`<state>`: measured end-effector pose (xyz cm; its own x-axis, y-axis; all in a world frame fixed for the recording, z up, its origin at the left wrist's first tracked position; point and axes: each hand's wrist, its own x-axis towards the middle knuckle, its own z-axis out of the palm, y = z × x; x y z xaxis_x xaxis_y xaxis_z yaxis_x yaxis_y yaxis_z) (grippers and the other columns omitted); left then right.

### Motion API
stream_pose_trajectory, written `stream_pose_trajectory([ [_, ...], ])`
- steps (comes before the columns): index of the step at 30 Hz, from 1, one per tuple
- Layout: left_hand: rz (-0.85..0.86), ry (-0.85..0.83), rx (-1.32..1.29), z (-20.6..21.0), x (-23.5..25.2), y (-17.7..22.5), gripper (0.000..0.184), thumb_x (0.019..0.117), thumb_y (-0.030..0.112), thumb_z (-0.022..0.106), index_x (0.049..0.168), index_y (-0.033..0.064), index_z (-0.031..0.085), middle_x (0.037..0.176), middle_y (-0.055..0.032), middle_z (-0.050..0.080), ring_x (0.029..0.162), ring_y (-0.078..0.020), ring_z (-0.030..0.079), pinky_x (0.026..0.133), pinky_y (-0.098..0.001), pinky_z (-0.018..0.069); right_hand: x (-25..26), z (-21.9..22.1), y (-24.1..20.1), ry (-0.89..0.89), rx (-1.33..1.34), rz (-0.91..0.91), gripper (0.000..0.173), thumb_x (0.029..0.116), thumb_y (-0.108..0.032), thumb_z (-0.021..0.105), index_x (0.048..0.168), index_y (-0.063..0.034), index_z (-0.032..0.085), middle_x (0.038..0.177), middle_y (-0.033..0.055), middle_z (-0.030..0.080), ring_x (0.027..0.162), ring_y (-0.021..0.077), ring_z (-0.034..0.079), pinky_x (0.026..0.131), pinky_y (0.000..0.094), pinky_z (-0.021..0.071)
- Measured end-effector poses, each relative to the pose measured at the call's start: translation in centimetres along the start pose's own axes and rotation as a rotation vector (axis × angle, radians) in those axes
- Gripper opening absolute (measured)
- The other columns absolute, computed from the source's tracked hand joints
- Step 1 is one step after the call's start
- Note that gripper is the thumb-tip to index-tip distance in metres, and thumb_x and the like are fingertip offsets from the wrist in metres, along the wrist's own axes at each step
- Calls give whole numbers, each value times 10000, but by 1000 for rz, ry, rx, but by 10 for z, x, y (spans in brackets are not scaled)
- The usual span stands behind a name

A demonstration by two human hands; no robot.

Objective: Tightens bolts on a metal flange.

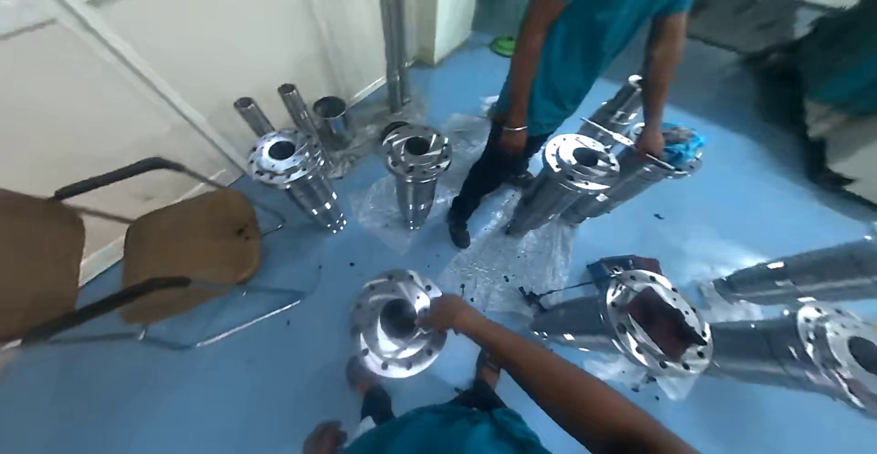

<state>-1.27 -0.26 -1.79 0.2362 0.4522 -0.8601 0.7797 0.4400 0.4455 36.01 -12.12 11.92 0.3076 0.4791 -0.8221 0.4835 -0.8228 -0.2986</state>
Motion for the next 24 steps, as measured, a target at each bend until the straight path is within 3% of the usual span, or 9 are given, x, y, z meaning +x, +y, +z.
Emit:
stream_pose_trajectory([
  [4,-98,19,1,7,9,-14,340,1075,177,541,1311,-63,587,1162,-235,675,981,-275,672,890,-451,549,27,36,-30,-4,-94,-258,661,1012,-555,569,1272,50,627,1415,288,533,1238,457,589,1019,659,469],
  [7,-82,25,-21,8,10,-11,324,1075,173,546,1304,-52,592,1139,-218,676,938,-246,666,853,-423,550,9,46,-34,-288,-239,-283,615,1011,-535,597,1155,61,645,1035,266,674,892,406,677,802,623,525],
  [8,-67,24,-25,7,11,-9,321,1079,171,536,1300,-55,591,1118,-213,680,921,-239,669,840,-415,557,1,41,-30,-352,-277,-210,589,1010,-507,613,1190,53,644,1018,264,680,871,411,675,785,631,524],
  [11,-50,34,-51,4,13,-4,341,1091,188,512,1318,-58,579,1108,-217,688,931,-252,683,847,-425,564,-12,13,-14,-248,-269,-4,522,1029,-428,602,1279,28,636,1186,288,659,1069,453,652,910,661,493],
  [15,-91,13,-61,6,19,-8,348,1092,203,514,1328,-48,569,1125,-223,684,954,-261,685,861,-430,560,15,17,-15,29,-110,-74,572,989,-519,634,1132,30,701,1244,253,659,1118,425,656,948,636,504],
  [17,-101,-6,-30,8,19,-8,342,1089,206,520,1320,-39,578,1126,-215,688,952,-256,685,864,-427,556,26,40,-19,-91,-146,-250,577,992,-508,631,1161,44,667,1287,270,604,1099,425,649,949,633,511],
  [20,-80,-8,-12,8,22,-4,354,1089,212,516,1322,-45,583,1146,-225,691,983,-282,695,882,-450,561,11,43,-12,-371,-219,-233,570,1028,-456,612,1308,40,594,1041,258,676,851,381,677,796,588,542],
  [22,-49,-8,11,7,27,-3,343,1084,211,526,1307,-41,595,1154,-226,687,1004,-294,694,891,-465,562,-5,20,-3,-331,-271,-64,559,1013,-408,648,1369,16,577,1162,291,662,986,443,670,869,637,521],
  [24,30,-29,121,7,30,-1,336,1075,205,536,1297,-38,607,1190,-236,676,1061,-321,688,936,-497,555,2,4,6,-134,-249,-16,508,1022,-424,619,1288,9,647,1242,280,655,1113,447,652,948,651,495],
])
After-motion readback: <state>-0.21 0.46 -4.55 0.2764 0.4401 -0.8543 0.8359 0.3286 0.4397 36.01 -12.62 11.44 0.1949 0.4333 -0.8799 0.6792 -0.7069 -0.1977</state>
